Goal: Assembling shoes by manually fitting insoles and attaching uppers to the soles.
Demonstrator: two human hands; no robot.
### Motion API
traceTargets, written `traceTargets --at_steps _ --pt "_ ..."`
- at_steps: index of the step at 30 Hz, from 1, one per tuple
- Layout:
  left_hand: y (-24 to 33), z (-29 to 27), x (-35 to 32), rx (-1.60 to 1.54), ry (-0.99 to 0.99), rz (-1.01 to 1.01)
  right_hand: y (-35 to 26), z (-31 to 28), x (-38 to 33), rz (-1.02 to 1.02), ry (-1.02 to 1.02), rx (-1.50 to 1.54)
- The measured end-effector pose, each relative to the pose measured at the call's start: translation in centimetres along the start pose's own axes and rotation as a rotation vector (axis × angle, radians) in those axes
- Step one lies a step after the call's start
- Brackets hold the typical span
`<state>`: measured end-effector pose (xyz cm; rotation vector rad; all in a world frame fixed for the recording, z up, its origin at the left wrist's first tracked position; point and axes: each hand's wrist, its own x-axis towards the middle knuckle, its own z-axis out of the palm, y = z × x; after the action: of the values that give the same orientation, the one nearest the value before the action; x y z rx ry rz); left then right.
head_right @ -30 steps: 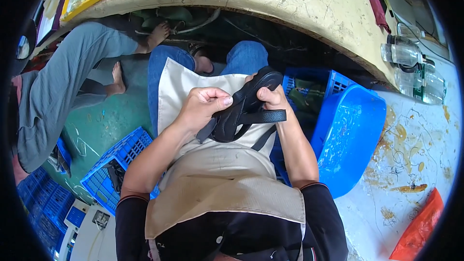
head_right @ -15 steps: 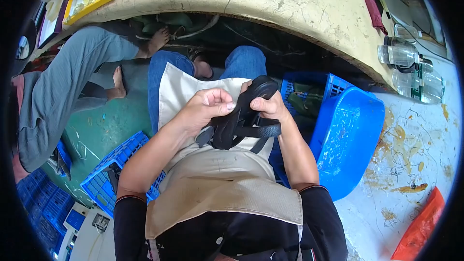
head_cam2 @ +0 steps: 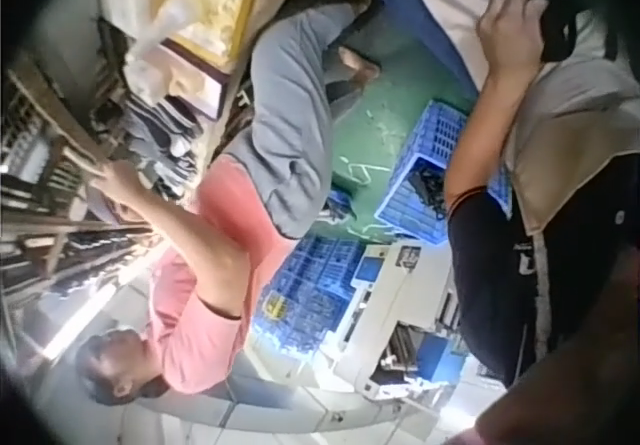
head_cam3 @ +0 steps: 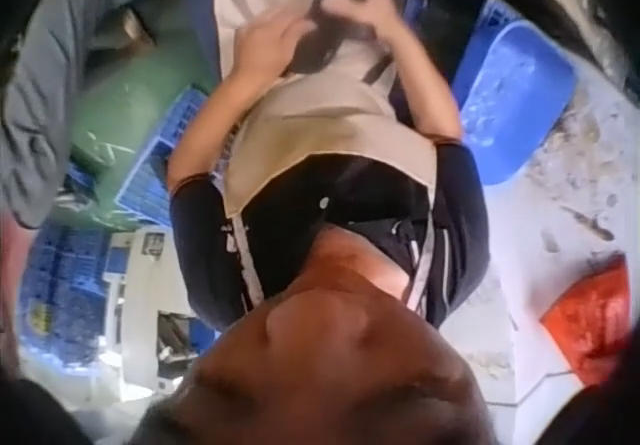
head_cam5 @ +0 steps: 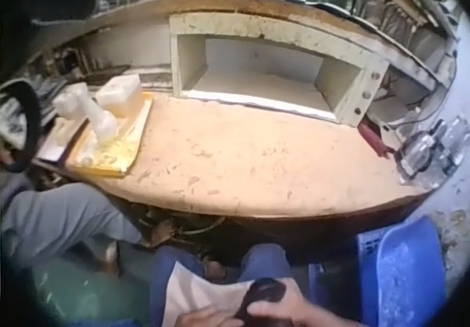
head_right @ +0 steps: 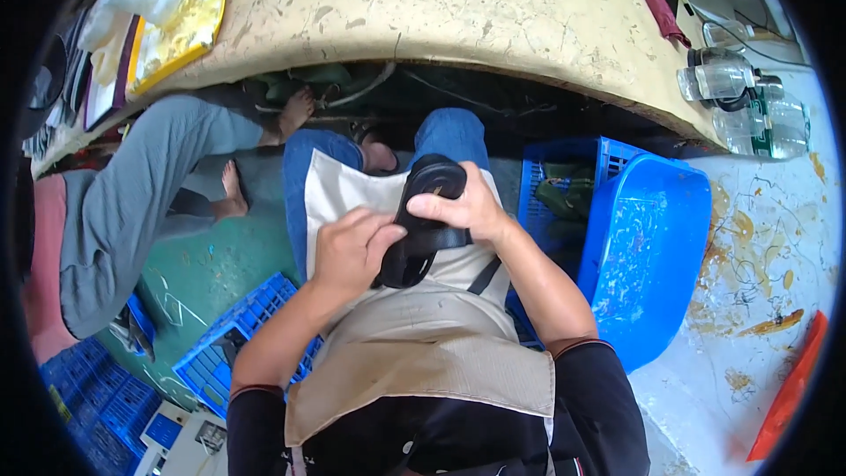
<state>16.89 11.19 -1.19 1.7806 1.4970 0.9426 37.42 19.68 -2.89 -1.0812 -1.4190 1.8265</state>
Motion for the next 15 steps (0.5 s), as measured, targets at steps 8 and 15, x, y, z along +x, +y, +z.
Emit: traceTargets --at_steps 8,15 --pt "-1.7 -4.4 -3.8 -0.077 -0.118 -0.202 -4.8 3.9 0.0 -0.174 -0.162 -0.302" --pt "3.0 -12.0 1.3 -0.504 -0.104 -0.29 -6.9 8.6 0.5 -0.305 -0.26 -0.449"
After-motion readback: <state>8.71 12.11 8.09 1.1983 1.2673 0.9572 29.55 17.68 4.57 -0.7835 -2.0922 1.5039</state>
